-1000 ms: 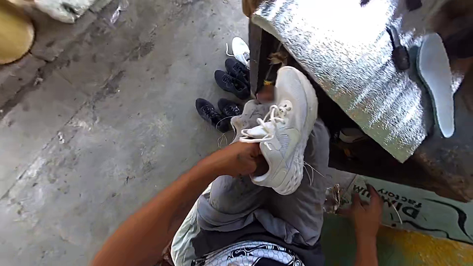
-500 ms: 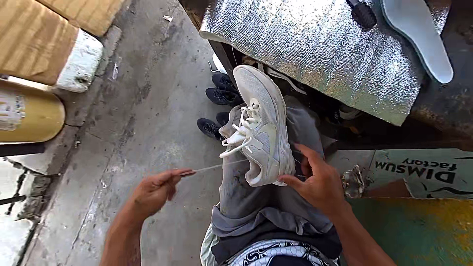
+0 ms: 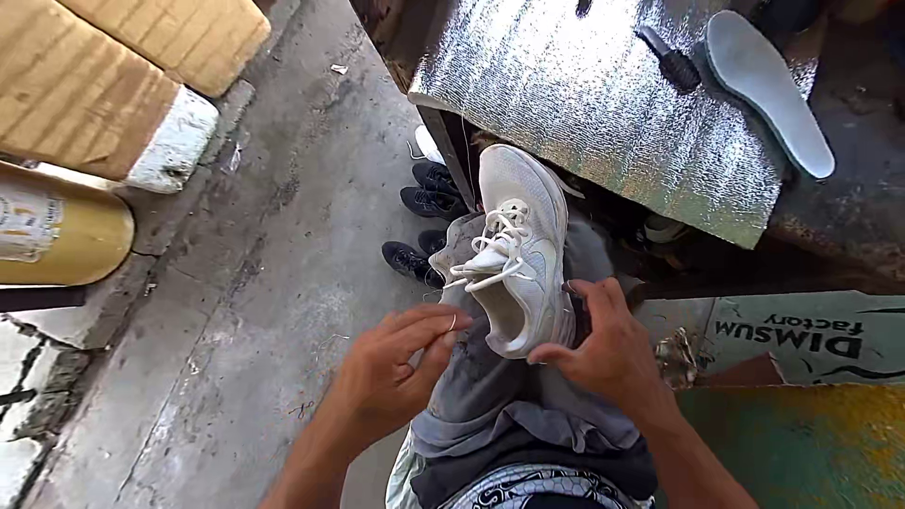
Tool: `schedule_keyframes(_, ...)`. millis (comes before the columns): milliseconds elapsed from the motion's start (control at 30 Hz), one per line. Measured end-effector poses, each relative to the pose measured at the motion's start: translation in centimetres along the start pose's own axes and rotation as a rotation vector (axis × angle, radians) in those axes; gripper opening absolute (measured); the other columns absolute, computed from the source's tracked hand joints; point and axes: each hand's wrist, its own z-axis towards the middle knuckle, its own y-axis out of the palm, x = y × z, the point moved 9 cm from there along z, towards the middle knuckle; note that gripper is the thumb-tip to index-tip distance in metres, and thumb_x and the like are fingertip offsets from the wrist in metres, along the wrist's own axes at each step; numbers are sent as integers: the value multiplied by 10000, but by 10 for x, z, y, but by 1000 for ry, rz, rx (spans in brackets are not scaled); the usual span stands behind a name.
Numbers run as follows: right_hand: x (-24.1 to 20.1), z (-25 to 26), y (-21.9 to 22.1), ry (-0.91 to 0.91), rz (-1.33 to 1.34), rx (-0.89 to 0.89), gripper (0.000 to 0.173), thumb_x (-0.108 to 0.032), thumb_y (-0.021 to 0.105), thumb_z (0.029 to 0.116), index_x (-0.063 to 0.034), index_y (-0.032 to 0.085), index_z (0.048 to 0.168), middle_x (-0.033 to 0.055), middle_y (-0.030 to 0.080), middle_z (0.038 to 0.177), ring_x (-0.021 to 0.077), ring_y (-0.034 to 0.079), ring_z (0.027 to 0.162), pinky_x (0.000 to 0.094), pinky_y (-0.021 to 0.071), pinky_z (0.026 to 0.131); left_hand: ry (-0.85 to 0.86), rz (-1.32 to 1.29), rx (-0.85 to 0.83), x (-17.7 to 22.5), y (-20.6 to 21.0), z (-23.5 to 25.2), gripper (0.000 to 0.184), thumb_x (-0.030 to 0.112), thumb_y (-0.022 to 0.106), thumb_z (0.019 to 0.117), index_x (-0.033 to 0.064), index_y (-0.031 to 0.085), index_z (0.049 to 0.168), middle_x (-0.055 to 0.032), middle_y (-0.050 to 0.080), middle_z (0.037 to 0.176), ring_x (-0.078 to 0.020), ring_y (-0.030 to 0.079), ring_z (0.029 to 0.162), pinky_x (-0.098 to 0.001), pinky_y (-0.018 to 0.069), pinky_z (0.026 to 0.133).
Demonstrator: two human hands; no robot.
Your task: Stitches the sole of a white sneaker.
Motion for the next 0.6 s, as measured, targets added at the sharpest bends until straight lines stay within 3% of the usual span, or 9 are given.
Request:
schedule_keyframes(67, -7, 3, 4, -24, -119, 31, 1028, -925, 596, 649, -25, 689, 1139, 140, 612, 976, 271, 621, 720, 451, 519, 552, 45, 353, -14, 1, 9, 7, 325, 247, 498, 1036, 120, 766, 1171, -80, 731, 1238, -208, 714, 1038, -465, 519, 804)
schedule_keyframes(133, -10, 9, 6, -53, -132, 47, 961, -892, 646, 642, -25, 687, 1055, 132, 601, 951, 261, 612, 683, 434, 505, 523, 46, 522, -90, -5, 21, 6, 347, 259, 463, 1043, 106, 760, 1136, -115, 747, 1153, -288, 727, 985, -533, 515, 749)
schedule_keyframes(200, -8, 17, 6, -73, -131, 49, 902, -852, 690, 644, -26, 680, 1006, 122, 595, 913, 245, 602, 640, 419, 492, 489, 57, 535, -157, -8, 32, -2, 365, 262, 421, 1054, 92, 743, 1064, -114, 720, 937, -300, 697, 828, -522, 497, 691)
schedule_keyframes(267, -7, 23, 7, -91, -165, 40, 874, -847, 697, 644, -37, 666, 971, 109, 581, 893, 232, 588, 617, 405, 471, 467, 80, 499, -187, -3, 40, -15, 377, 271, 397, 1064, 92, 724, 1006, -91, 672, 821, -275, 656, 746, -479, 476, 681)
schedule_keyframes(433, -9, 28, 10, -122, -199, -25, 815, -813, 716, 667, -58, 652, 968, 107, 572, 898, 252, 588, 639, 408, 455, 477, 87, 457, -159, 4, 41, -44, 371, 267, 376, 1058, 111, 678, 909, -55, 606, 742, -223, 586, 690, -412, 411, 689)
schedule_keyframes(600, -15, 26, 14, -113, -212, -81, 777, -756, 756, 695, -51, 647, 1002, 120, 579, 936, 274, 611, 684, 434, 470, 503, 87, 415, -169, 8, 34, -73, 385, 278, 357, 1076, 119, 661, 901, -42, 584, 738, -201, 560, 700, -382, 394, 714)
